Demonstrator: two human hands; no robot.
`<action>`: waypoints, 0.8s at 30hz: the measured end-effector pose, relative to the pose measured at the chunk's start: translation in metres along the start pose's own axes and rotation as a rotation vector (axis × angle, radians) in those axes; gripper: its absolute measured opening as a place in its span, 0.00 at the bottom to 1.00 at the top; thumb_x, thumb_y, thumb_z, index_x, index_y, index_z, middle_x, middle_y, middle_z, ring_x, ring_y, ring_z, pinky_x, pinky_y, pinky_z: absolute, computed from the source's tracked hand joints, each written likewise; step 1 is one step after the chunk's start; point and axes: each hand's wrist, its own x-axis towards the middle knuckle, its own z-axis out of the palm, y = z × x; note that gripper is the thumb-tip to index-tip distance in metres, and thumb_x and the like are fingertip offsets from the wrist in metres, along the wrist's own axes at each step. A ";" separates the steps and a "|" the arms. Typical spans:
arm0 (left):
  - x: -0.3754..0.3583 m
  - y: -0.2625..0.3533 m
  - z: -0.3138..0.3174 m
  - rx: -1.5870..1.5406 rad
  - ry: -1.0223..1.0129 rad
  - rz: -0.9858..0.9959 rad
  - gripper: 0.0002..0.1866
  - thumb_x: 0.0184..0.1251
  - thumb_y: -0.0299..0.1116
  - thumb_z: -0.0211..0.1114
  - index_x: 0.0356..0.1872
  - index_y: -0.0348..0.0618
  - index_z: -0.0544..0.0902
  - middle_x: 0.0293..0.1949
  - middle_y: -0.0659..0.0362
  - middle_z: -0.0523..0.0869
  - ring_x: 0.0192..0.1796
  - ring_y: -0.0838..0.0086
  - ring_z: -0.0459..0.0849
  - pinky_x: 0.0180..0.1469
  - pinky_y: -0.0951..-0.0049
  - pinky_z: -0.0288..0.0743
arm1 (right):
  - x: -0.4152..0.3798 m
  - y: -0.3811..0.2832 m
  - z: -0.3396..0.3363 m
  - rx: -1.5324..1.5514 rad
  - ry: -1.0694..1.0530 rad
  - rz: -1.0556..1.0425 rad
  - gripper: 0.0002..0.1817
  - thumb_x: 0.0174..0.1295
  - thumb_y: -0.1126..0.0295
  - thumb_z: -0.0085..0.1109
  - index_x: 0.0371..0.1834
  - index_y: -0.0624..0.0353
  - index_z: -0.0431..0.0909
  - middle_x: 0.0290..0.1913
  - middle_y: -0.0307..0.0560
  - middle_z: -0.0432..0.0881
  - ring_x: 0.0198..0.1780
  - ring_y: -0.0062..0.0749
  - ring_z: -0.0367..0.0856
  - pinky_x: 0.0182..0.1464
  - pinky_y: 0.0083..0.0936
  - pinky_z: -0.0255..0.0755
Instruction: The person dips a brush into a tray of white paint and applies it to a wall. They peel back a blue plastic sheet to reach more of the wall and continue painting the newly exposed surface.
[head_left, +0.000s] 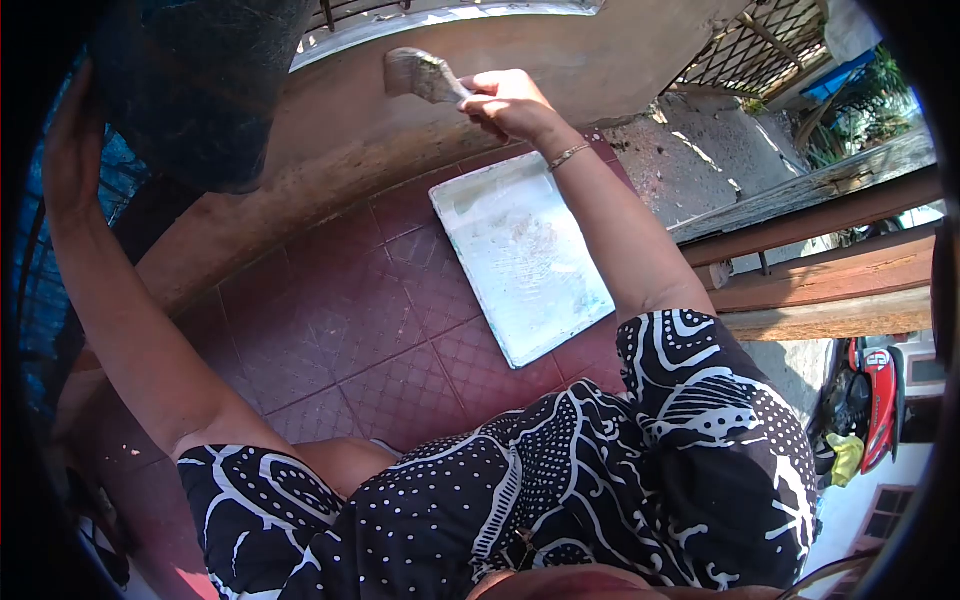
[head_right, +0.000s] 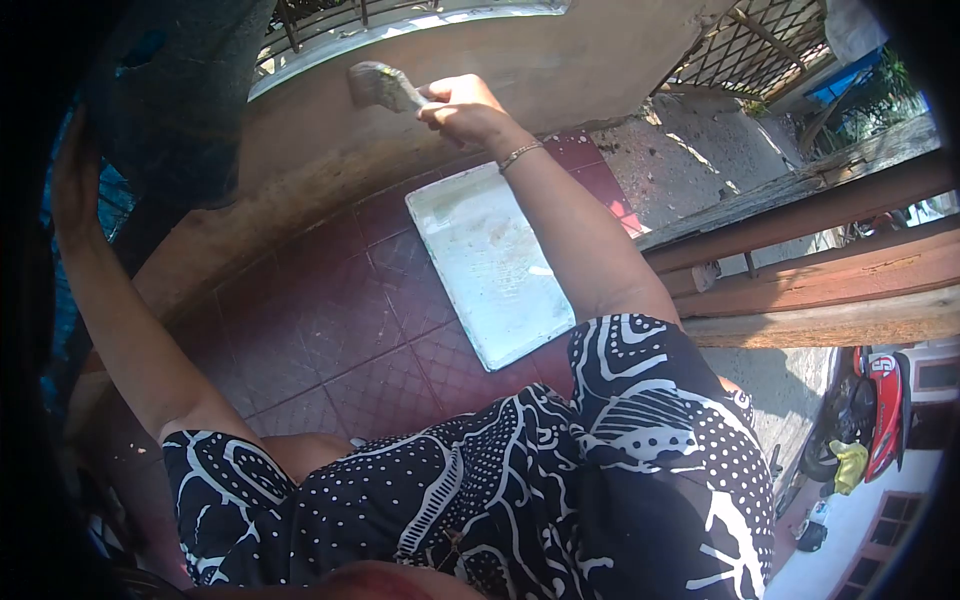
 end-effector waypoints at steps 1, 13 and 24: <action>0.001 -0.003 -0.005 0.066 -0.021 0.031 0.20 0.75 0.29 0.45 0.64 0.32 0.69 0.64 0.49 0.70 0.68 0.64 0.67 0.70 0.66 0.56 | -0.012 -0.006 -0.028 0.023 0.085 0.096 0.17 0.57 0.72 0.63 0.51 0.60 0.79 0.22 0.36 0.76 0.15 0.14 0.66 0.14 0.15 0.59; 0.017 -0.024 -0.039 0.249 -0.330 0.211 0.21 0.74 0.26 0.44 0.65 0.31 0.67 0.64 0.48 0.70 0.68 0.64 0.67 0.70 0.66 0.57 | -0.002 0.053 -0.077 0.057 0.869 0.213 0.04 0.58 0.74 0.57 0.30 0.63 0.78 0.17 0.38 0.73 0.13 0.20 0.70 0.11 0.21 0.65; 0.017 -0.016 -0.030 0.073 -0.094 0.047 0.20 0.75 0.29 0.44 0.64 0.32 0.69 0.65 0.49 0.70 0.67 0.64 0.67 0.70 0.65 0.58 | -0.020 -0.001 0.207 -0.119 0.049 -0.335 0.14 0.53 0.74 0.56 0.44 0.63 0.79 0.33 0.65 0.79 0.37 0.57 0.79 0.40 0.38 0.72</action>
